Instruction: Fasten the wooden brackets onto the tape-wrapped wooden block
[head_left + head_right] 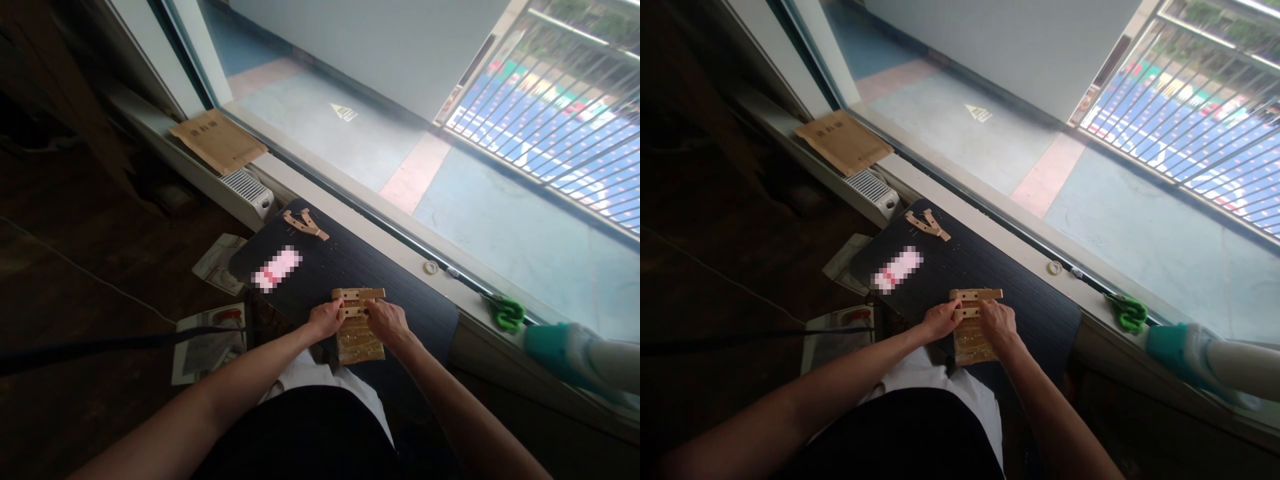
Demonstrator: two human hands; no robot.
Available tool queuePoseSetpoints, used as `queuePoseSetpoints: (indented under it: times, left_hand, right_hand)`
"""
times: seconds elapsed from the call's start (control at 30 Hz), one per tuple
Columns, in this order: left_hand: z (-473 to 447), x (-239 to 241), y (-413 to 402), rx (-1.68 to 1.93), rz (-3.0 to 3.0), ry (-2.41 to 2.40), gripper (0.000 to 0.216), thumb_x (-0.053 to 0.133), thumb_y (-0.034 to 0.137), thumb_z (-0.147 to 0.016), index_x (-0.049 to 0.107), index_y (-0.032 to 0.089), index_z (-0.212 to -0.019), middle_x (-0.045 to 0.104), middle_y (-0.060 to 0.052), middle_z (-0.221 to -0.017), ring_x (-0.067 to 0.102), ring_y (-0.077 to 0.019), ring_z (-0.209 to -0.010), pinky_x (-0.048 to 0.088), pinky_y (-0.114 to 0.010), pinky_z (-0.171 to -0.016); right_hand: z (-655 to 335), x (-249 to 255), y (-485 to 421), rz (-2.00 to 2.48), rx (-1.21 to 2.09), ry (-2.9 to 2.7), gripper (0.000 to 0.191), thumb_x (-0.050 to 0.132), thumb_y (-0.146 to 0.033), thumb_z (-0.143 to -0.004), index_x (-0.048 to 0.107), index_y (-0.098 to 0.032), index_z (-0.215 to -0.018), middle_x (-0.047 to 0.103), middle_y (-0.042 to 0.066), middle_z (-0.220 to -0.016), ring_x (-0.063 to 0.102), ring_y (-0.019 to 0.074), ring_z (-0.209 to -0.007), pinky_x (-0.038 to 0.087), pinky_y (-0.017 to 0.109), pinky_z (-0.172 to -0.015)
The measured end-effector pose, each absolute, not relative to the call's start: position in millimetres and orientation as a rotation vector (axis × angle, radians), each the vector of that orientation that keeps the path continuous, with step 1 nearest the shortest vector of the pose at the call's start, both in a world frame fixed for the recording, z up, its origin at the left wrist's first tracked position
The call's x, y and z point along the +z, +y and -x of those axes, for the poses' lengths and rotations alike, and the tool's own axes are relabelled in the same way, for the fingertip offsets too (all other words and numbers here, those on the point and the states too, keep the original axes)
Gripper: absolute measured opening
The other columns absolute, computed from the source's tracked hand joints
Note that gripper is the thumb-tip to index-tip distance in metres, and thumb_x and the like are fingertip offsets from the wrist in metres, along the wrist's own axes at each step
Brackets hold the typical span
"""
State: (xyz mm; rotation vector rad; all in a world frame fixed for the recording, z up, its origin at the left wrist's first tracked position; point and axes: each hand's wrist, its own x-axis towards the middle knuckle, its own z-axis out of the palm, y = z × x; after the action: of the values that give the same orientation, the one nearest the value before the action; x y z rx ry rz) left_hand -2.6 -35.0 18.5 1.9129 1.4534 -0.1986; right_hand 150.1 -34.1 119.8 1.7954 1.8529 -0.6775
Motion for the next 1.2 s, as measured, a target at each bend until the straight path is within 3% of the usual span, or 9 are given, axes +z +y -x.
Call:
queuePoseSetpoints:
  times: [0.17,0.4,0.6,0.83,1.0,1.2]
  left_hand:
    - [2,20,-34,-0.211,-1.902,1.455,0.023,0.04,0.033,-0.087,0.052,0.026,-0.106,0.069,-0.004,-0.098,0.067,-0.0236,-0.09,0.049,-0.032,-0.075]
    - [1,24,-34,-0.215,-1.876,1.466,0.024,0.04,0.033,-0.088,0.052,0.026,-0.107,0.069,-0.003,-0.099,0.066,-0.0225,-0.092,0.049,-0.031,-0.077]
    - [1,27,-34,-0.202,-1.881,1.476,0.023,0.041,0.031,-0.088,0.052,0.025,-0.107,0.069,-0.003,-0.097,0.066,-0.0206,-0.091,0.048,-0.028,-0.076]
    - [1,24,-35,-0.188,-1.886,1.468,0.025,0.037,0.032,-0.089,0.052,0.026,-0.109,0.069,-0.004,-0.099,0.066,-0.0222,-0.091,0.048,-0.032,-0.078]
    - [1,21,-35,-0.186,-1.866,1.456,0.025,0.039,0.032,-0.088,0.052,0.025,-0.109,0.069,-0.005,-0.099,0.066,-0.0231,-0.091,0.048,-0.032,-0.078]
    - [2,18,-35,-0.135,-1.852,1.453,0.024,0.043,0.03,-0.085,0.053,0.024,-0.106,0.069,-0.005,-0.096,0.066,-0.024,-0.089,0.049,-0.032,-0.076]
  right_hand:
    - [-145,122,-29,-1.615,-0.711,1.905,0.029,0.055,-0.035,-0.089,0.058,-0.015,-0.11,0.06,0.007,-0.11,0.059,0.0178,-0.096,0.05,0.039,-0.083]
    - [-146,109,-26,-1.753,-0.661,1.732,0.027,0.051,-0.037,-0.091,0.06,-0.015,-0.105,0.063,0.005,-0.104,0.061,0.0158,-0.09,0.05,0.036,-0.08]
    - [-150,107,-25,-1.888,-0.626,1.628,0.031,0.04,-0.03,-0.092,0.067,-0.016,-0.098,0.069,0.013,-0.099,0.066,0.019,-0.09,0.048,0.026,-0.07]
    - [-143,124,-28,-1.695,-0.695,1.832,0.028,0.053,-0.036,-0.09,0.059,-0.016,-0.108,0.062,0.005,-0.108,0.06,0.0174,-0.096,0.049,0.04,-0.084]
    - [-143,117,-30,-1.668,-0.779,1.848,0.03,0.055,-0.034,-0.089,0.057,-0.015,-0.112,0.059,0.007,-0.113,0.059,0.0185,-0.098,0.049,0.04,-0.084]
    - [-167,96,-29,-1.972,-0.851,1.642,0.029,0.049,-0.041,-0.091,0.062,-0.016,-0.101,0.066,0.005,-0.098,0.062,0.0153,-0.086,0.05,0.035,-0.078]
